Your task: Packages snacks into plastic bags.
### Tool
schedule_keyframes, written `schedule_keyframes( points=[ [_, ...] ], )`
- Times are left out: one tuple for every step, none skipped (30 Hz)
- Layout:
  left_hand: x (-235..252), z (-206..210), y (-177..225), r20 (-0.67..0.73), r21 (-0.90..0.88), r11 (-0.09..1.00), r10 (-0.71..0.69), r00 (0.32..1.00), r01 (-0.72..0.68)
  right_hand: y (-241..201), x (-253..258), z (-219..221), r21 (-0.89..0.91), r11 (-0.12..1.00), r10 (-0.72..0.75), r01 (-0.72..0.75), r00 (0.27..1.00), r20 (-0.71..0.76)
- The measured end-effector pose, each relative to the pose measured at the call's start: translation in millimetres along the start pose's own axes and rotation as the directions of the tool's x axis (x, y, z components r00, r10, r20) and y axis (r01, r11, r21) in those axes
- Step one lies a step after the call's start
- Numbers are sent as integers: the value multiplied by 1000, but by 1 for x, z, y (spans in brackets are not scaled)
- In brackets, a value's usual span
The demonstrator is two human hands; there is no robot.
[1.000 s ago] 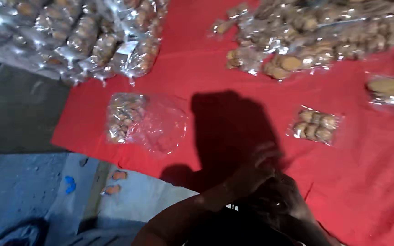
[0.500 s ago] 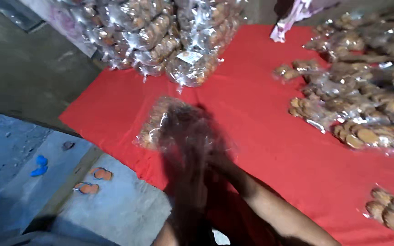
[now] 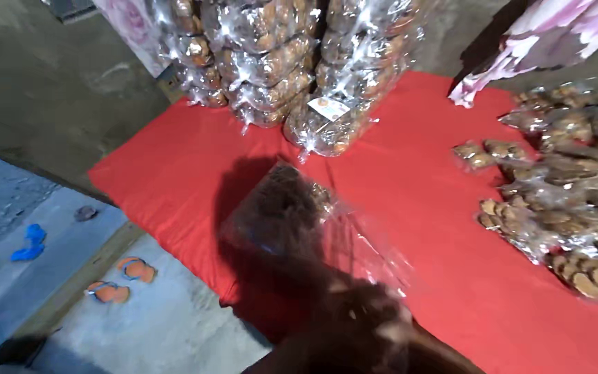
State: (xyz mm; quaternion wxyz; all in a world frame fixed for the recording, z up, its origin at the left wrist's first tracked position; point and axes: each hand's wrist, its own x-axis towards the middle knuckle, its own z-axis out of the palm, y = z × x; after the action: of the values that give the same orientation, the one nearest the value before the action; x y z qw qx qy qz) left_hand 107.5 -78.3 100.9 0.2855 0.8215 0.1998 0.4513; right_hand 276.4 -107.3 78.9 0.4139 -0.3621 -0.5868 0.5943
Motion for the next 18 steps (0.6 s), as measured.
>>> schedule_keyframes(
  points=[
    [7,-5,-17,-61,21,1000,-12,998,14,-8,14,9,-80,993,83,-90,993,-89],
    [13,-8,-37,-98,40,999,-14,995,18,-10,30,15,-95,978,173,-184,979,-111],
    [17,-10,-54,-116,48,999,-20,993,26,-9,48,21,-149,966,190,-212,970,-150],
    [21,-12,-65,-122,35,999,-30,992,34,5,60,27,-241,958,86,-154,959,-272],
    [25,-12,-72,-120,16,999,-35,992,37,33,68,26,-325,944,-72,-60,922,-379],
    [29,-9,-78,-117,9,999,-31,993,33,54,73,19,-295,955,-119,-21,885,-450],
    [31,-5,-82,-105,18,1000,-15,994,17,59,77,11,-177,984,-84,-7,860,-503],
    [33,1,-84,-86,33,999,0,996,3,52,80,5,-21,1000,-10,-1,850,-526],
    [34,7,-89,-70,29,1000,12,997,-10,39,86,2,94,995,68,-21,849,-524],
    [34,12,-97,-59,16,1000,16,998,-15,28,94,-2,145,987,131,-66,852,-507],
    [31,15,-108,-67,5,1000,4,998,-4,22,105,-5,140,980,193,-141,852,-488],
    [25,17,-121,-90,13,1000,-26,996,28,23,119,-8,72,972,230,-225,836,-497],
    [16,16,-134,-109,43,996,-73,991,78,40,134,-15,-50,965,202,-259,848,-490],
    [8,11,-145,-107,96,985,-131,986,141,58,147,-23,-193,943,161,-272,877,-452],
    [2,2,-150,-78,164,964,-198,977,208,71,157,-29,-349,909,79,-227,918,-389],
    [-3,-7,-152,-38,230,935,-269,962,271,76,166,-34,-476,861,28,-180,951,-308],
    [-7,-12,-153,-33,281,909,-311,950,308,72,173,-35,-588,791,31,-170,971,-238],
    [-10,-15,-154,-17,305,890,-352,936,340,66,178,-34,-691,698,68,-187,978,-196]
  ],
)
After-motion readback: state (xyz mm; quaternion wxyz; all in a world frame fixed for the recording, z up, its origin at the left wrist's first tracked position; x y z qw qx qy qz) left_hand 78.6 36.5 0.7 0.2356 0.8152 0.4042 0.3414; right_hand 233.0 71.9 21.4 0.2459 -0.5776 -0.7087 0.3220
